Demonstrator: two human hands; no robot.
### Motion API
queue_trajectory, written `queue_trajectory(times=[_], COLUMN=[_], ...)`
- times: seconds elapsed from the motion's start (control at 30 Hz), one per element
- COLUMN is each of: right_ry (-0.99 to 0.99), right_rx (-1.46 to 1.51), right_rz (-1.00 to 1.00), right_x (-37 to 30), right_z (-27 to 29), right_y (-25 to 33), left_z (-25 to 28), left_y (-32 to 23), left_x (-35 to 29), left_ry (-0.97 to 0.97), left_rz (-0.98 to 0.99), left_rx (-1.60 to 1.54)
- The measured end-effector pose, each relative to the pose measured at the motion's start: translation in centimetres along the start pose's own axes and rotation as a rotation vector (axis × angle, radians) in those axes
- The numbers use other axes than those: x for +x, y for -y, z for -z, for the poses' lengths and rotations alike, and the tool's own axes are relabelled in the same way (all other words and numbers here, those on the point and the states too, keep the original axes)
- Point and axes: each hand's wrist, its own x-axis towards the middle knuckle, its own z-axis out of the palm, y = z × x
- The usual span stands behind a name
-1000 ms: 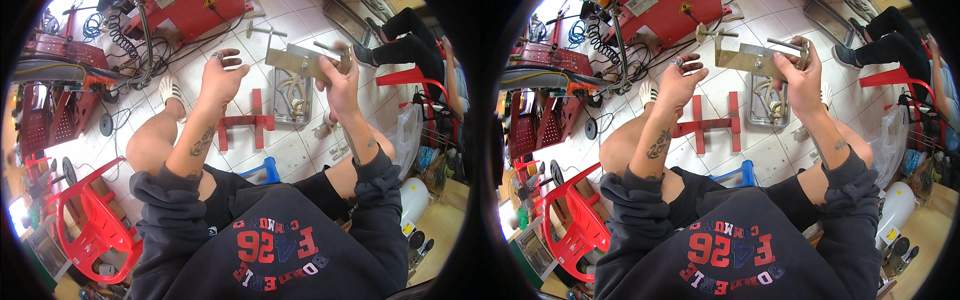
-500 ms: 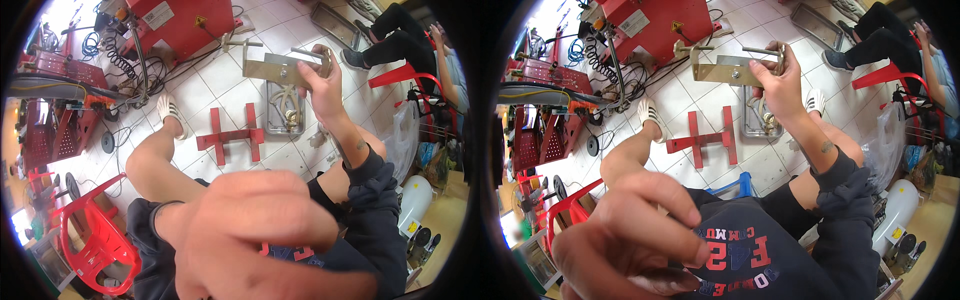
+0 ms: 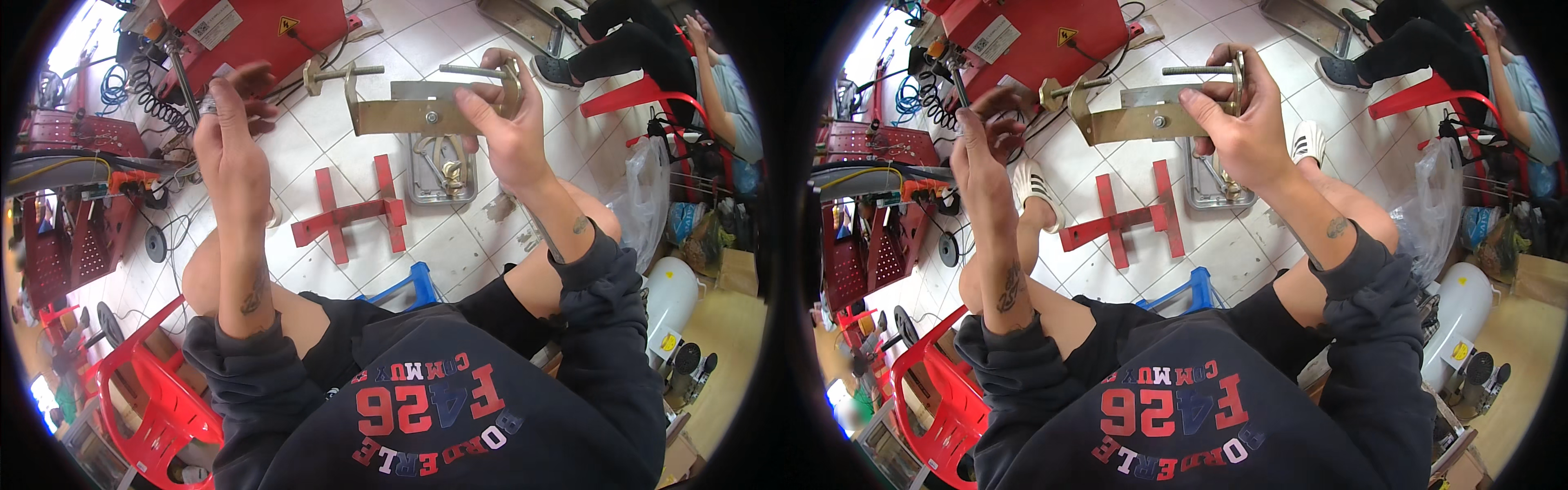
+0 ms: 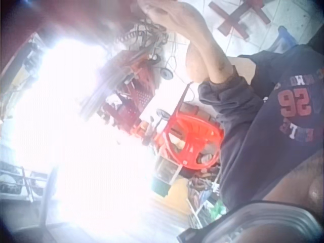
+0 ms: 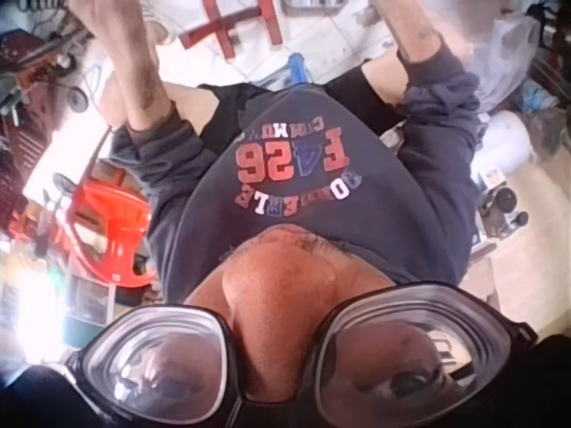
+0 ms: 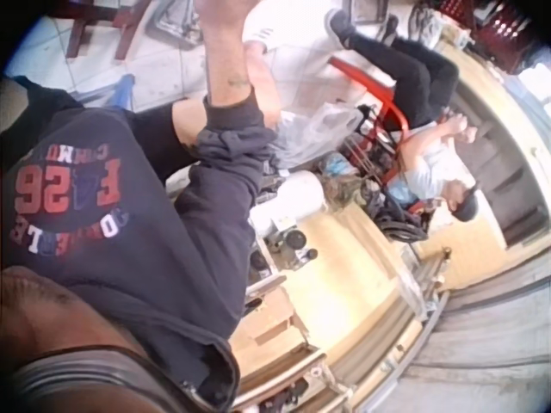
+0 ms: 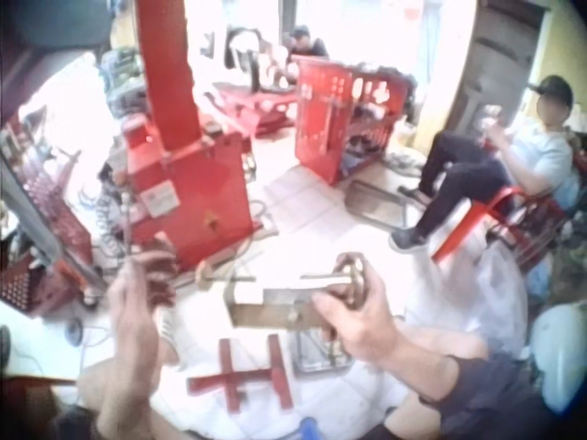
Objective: The person sits on the floor and assembles a metal mechanism by hand. They insert a brass-colored cylindrical component into a rectangular metal frame, then attach a curved metal piece to the assembly using a red metal jig for alignment. The person repeatedly adjusts the components to ensure they fit together correctly.
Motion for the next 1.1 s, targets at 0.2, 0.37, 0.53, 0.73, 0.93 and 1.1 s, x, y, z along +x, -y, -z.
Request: queue_trajectory(times=[0.2,0.37,0.53,0.73,0.93,1.1], right_ry=[0.041,0.007,-0.07,-0.007,-0.018,-0.05], right_rx=[-0.005,0.039,0.108,0.057,-0.008,0.043], right_rz=[-0.012,-0.044,-0.066,-0.042,-0.103,-0.097], right_x=[0.0,0.2,0.5,0.1,0.1,0.3], right_z=[-0.3,-0.1,-0.2,0.1,-0.3,0.0], right_y=[0.0,-0.3,-0.1,-0.6,-0.3,-0.2], left_z=[-1.0,-1.6,-2.0,-2.4,-2.7,-2.5], left_y=[1.8,1.6,2.0,2.1,2.3,2.3], left_x=[-0.6,-1.1,-1.8,-2.0,-2.2,-2.2], left_ry=[0.1,0.072,0.09,0.111,0.137,0.15], left_rz=[0.093,0.109,0.176,0.24,0.285,0.227], left_rx=[-0.051,-0.251,-0.229,-0.193,-0.435,-0.371])
